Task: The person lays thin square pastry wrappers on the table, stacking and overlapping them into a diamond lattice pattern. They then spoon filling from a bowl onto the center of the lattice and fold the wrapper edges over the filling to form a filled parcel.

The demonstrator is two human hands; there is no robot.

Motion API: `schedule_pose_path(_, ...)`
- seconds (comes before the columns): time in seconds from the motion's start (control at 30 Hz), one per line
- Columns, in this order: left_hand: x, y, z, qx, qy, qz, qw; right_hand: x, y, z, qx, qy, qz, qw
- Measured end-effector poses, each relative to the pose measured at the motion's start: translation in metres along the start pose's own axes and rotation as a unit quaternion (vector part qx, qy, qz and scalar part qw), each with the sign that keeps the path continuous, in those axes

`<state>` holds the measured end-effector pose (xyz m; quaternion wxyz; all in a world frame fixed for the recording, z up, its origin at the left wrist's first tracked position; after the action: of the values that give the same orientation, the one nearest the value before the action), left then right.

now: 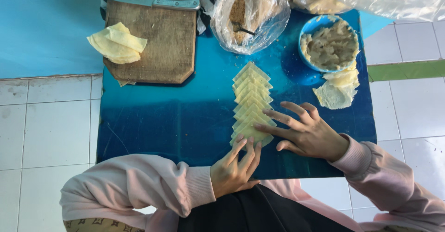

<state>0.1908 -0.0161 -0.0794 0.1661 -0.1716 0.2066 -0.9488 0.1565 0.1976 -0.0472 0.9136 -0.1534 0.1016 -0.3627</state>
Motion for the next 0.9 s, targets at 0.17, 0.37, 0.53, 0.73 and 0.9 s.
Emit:
schedule_pose_path(0.17,0.005,-0.003,0.009,0.012,0.020,0.002,1.000,-0.006,-0.007,0.016,0.007,-0.059,-0.006,0.998)
schedule_pose_path(0.37,0.029,-0.012,0.026,0.008,0.213,0.064,0.975,-0.029,-0.037,0.053,0.013,-0.187,-0.014,0.982)
schedule_pose_path(0.53,0.072,-0.019,0.033,-0.007,0.238,0.083,0.968,-0.063,-0.092,0.072,-0.033,-0.148,-0.112,0.982)
schedule_pose_path(0.73,0.102,-0.019,0.022,0.059,0.205,0.120,0.970,-0.111,-0.168,0.056,-0.001,-0.030,-0.183,0.983)
schedule_pose_path(0.9,0.115,-0.013,0.010,0.074,0.241,0.124,0.960,-0.132,-0.212,0.016,0.090,-0.045,-0.225,0.969)
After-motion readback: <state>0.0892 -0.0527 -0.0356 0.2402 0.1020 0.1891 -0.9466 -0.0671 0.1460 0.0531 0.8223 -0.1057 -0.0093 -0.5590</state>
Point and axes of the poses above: each hand's wrist, its own y-axis away from the middle knuckle, its own z-axis out of the back of the hand, x = y × z, the point moved 4 cm from there along -y, towards the middle knuckle, and after that the axes turned 7 degrees about -x, right-handed, at the moved point
